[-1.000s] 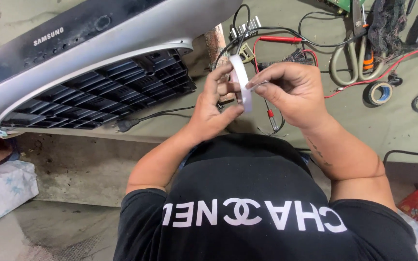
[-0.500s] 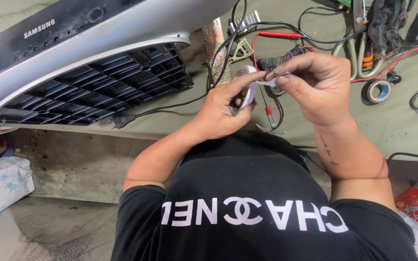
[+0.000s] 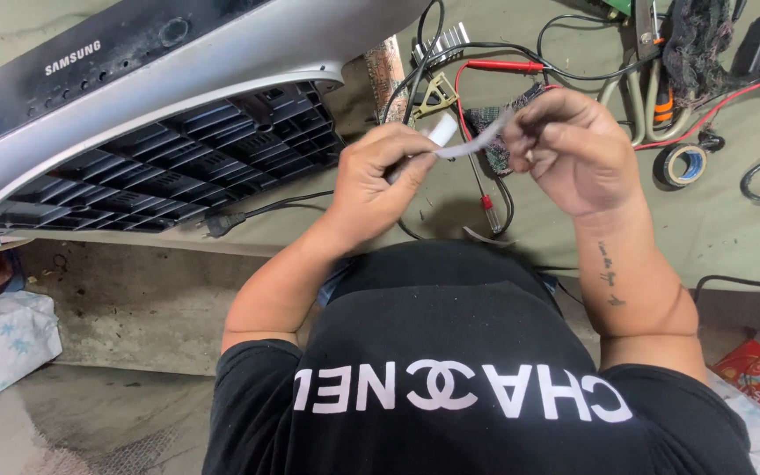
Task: Cleaning a TV frame and performing maintenance on internal electronic components and wiring.
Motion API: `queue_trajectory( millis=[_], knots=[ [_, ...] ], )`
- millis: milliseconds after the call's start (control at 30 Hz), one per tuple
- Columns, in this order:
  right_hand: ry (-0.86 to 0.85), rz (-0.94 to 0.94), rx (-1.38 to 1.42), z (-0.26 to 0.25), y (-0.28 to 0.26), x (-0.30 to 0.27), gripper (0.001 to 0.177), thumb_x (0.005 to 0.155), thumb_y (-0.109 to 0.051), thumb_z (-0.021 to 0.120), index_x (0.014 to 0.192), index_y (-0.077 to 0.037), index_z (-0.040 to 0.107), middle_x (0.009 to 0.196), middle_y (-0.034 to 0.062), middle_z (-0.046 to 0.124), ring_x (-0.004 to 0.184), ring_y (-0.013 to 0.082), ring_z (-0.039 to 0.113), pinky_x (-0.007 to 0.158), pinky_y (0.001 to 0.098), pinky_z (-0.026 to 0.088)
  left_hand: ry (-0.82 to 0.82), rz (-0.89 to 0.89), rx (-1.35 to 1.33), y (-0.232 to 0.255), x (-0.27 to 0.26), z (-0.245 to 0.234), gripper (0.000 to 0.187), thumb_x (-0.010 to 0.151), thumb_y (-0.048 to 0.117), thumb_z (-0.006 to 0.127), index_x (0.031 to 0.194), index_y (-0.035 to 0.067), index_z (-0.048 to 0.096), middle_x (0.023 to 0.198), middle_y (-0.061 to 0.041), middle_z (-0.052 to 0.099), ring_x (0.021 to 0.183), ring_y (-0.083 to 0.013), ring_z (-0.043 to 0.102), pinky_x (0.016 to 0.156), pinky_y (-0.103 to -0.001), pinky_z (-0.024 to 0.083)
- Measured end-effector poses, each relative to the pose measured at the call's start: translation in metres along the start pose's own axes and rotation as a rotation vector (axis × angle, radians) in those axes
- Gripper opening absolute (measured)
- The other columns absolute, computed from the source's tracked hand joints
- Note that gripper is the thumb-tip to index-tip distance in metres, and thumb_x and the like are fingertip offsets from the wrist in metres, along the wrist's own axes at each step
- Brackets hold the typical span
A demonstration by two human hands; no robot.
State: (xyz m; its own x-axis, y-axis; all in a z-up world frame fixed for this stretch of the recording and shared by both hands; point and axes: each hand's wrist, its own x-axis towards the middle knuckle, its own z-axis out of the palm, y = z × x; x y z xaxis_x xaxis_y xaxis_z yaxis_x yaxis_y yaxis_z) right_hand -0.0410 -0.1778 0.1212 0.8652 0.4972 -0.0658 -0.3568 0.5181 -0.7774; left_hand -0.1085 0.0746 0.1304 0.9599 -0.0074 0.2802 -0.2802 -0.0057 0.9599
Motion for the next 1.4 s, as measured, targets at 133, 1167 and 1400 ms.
queue_trajectory(
  millis=[133,1167,1400],
  knots=[
    [0.170,-0.387,-0.795,0.029,-0.014,-0.003,0.017,0.093,-0.004,0.075,0.109,0.001,0.069,0.112,0.0202,0.070,0.094,0.0294,0.066,0.082,0.0358,0.053,-0.021,0.194,0.500,-0.006,0.000,-0.001,0.007,0.100,0.007,0.070,0.106,0.009,0.072,0.097,-0.006,0.068,0.087,-0.0211,0.069,0.078,-0.031,0.055],
    [-0.108,-0.134,-0.657,0.018,0.032,-0.008,0.012,0.098,-0.006,0.064,0.091,0.001,0.071,0.081,0.0085,0.069,0.084,0.0148,0.065,0.078,0.0324,0.053,0.124,0.361,0.364,-0.023,-0.006,0.032,0.005,0.095,0.014,0.072,0.094,0.016,0.077,0.089,0.001,0.070,0.074,-0.0211,0.071,0.073,-0.030,0.060],
    [0.150,-0.286,-0.559,-0.051,-0.002,-0.032,0.014,0.106,-0.010,0.063,0.101,0.003,0.065,0.089,0.0142,0.065,0.087,0.0180,0.063,0.086,0.0302,0.052,0.223,0.292,0.103,-0.021,0.040,0.027,0.010,0.101,0.005,0.064,0.102,0.008,0.074,0.092,-0.008,0.071,0.079,-0.0216,0.066,0.079,-0.035,0.055]
  ],
)
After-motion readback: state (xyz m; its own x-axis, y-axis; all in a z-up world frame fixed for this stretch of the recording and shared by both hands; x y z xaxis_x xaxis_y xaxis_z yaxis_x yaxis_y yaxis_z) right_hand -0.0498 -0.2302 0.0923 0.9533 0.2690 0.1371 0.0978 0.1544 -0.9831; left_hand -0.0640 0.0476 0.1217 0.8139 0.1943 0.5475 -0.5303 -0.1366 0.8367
